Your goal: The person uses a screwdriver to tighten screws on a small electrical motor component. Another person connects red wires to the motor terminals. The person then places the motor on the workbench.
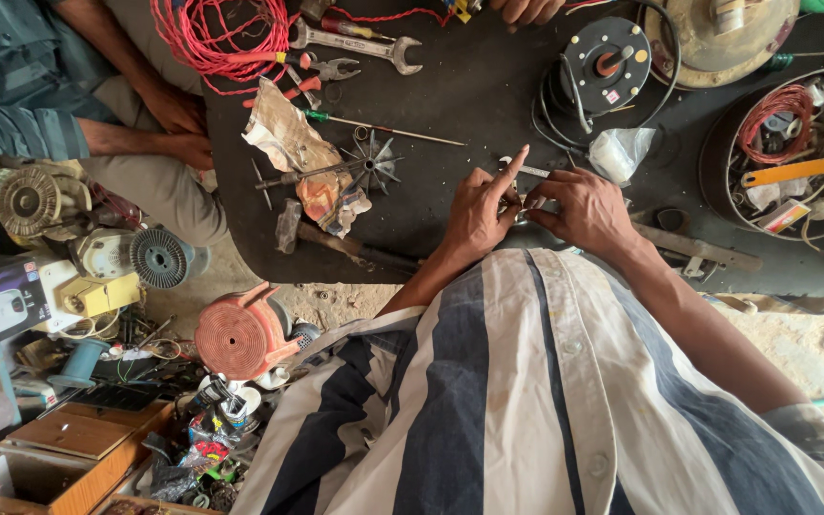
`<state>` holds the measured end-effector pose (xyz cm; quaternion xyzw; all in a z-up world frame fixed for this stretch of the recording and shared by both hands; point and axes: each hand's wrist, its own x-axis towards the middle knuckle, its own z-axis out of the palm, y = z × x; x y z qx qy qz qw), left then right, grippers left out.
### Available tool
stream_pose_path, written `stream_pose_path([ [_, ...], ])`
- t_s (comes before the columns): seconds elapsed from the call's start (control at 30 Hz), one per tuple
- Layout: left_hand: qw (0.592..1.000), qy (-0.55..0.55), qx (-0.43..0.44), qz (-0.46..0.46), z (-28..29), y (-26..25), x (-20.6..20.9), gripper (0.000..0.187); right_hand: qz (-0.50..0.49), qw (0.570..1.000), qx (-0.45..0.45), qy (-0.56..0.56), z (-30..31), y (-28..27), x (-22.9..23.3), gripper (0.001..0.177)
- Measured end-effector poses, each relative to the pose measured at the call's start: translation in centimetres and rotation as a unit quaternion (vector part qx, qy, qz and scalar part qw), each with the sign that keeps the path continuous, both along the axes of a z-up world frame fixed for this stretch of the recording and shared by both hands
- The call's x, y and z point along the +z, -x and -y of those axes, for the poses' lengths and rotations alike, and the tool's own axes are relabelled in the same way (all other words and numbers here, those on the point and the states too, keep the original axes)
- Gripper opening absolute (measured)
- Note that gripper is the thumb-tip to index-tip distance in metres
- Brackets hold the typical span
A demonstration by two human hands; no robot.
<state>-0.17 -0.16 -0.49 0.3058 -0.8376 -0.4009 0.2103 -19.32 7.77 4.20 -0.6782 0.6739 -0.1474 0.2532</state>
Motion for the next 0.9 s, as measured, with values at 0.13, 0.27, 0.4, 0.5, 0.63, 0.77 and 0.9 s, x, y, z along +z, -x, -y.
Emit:
stream_pose_path([
  [0.13, 1.000, -0.003, -0.004, 0.009, 0.1, 0.0, 0.0, 0.096, -0.020, 0.999, 0.022, 0.028, 0.3, -0.1, -0.5, 0.017],
  [0.27, 1.000, -0.002, -0.008, 0.010, 0.2, -0.1, 0.1, 0.096, -0.011, 0.998, 0.034, 0.046, 0.3, -0.1, -0.9, 0.018],
  [0.4, 1.000, 0.003, -0.015, 0.013, 0.4, -0.2, 0.4, 0.097, -0.003, 0.998, 0.040, 0.051, 0.2, 0.1, -1.4, 0.017],
  [0.5, 1.000, -0.001, -0.013, 0.009, 0.4, -0.3, 0.8, 0.097, 0.009, 0.998, 0.047, 0.045, 0.2, 0.2, -1.8, 0.016],
  [0.63, 1.000, -0.002, 0.000, 0.018, 0.5, -0.4, 1.3, 0.096, 0.028, 0.999, 0.024, 0.005, 0.1, 0.2, -2.4, 0.016],
  [0.77, 0.999, 0.016, 0.035, -0.007, 0.2, -0.6, 0.4, 0.101, 0.042, 0.999, 0.018, -0.009, -0.1, 0.3, -2.8, 0.019],
  [0.9, 0.991, -0.088, 0.099, 0.006, 0.1, -0.5, -2.3, 0.104, 0.060, 0.998, 0.028, 0.010, 0.1, 0.3, -2.7, 0.016],
])
